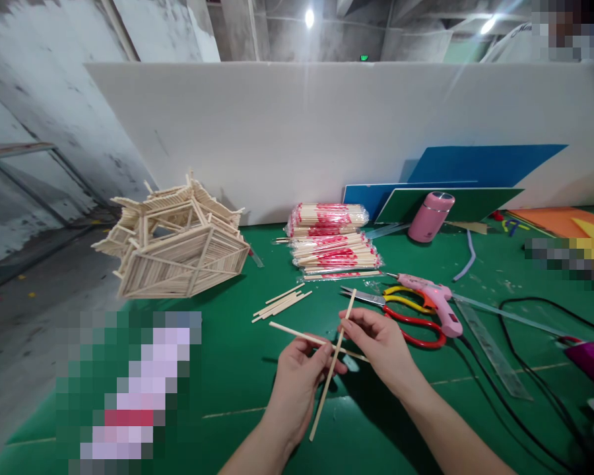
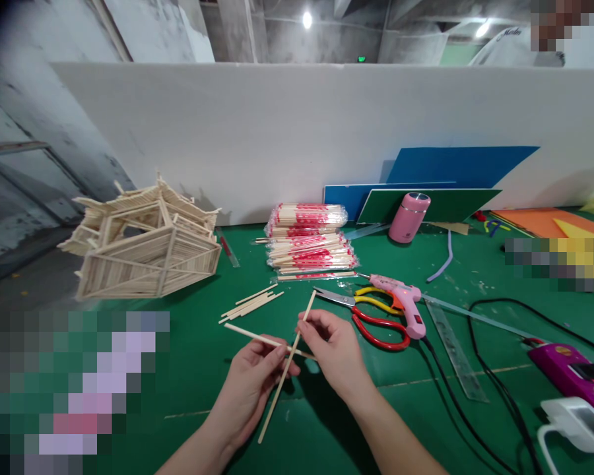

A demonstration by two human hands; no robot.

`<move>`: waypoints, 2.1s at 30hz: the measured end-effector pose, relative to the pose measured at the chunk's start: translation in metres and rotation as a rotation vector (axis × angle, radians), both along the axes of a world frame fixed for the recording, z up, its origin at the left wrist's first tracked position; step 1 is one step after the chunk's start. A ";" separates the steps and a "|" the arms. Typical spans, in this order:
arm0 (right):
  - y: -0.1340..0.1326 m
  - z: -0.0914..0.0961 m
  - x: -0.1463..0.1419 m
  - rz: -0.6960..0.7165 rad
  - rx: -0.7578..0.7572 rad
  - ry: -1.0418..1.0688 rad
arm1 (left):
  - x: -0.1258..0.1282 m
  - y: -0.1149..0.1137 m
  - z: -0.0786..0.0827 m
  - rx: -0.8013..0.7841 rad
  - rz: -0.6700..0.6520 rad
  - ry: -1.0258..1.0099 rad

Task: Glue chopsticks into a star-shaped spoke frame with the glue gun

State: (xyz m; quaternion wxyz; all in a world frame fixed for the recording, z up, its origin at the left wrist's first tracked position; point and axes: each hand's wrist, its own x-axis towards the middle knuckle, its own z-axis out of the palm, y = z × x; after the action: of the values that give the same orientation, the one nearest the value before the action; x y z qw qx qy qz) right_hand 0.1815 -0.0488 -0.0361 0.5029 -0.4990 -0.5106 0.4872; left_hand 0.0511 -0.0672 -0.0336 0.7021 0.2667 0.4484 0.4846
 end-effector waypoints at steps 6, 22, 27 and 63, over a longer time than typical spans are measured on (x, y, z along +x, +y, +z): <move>0.001 -0.001 -0.001 -0.008 0.003 -0.028 | 0.000 0.000 -0.002 -0.013 0.025 -0.051; -0.010 -0.002 -0.003 0.072 0.483 -0.774 | -0.009 0.010 -0.006 -0.007 0.149 -0.095; -0.010 -0.003 -0.003 0.069 0.483 -0.759 | -0.008 0.009 -0.007 0.006 0.144 -0.082; -0.012 -0.005 -0.001 0.093 0.499 -0.788 | -0.007 0.007 -0.007 0.050 0.110 0.006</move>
State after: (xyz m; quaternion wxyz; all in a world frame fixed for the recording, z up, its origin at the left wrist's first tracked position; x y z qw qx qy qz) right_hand 0.1805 -0.0608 -0.0415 0.3528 -0.4864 -0.7860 0.1452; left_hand 0.0439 -0.0599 -0.0406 0.6661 0.2604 0.4525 0.5326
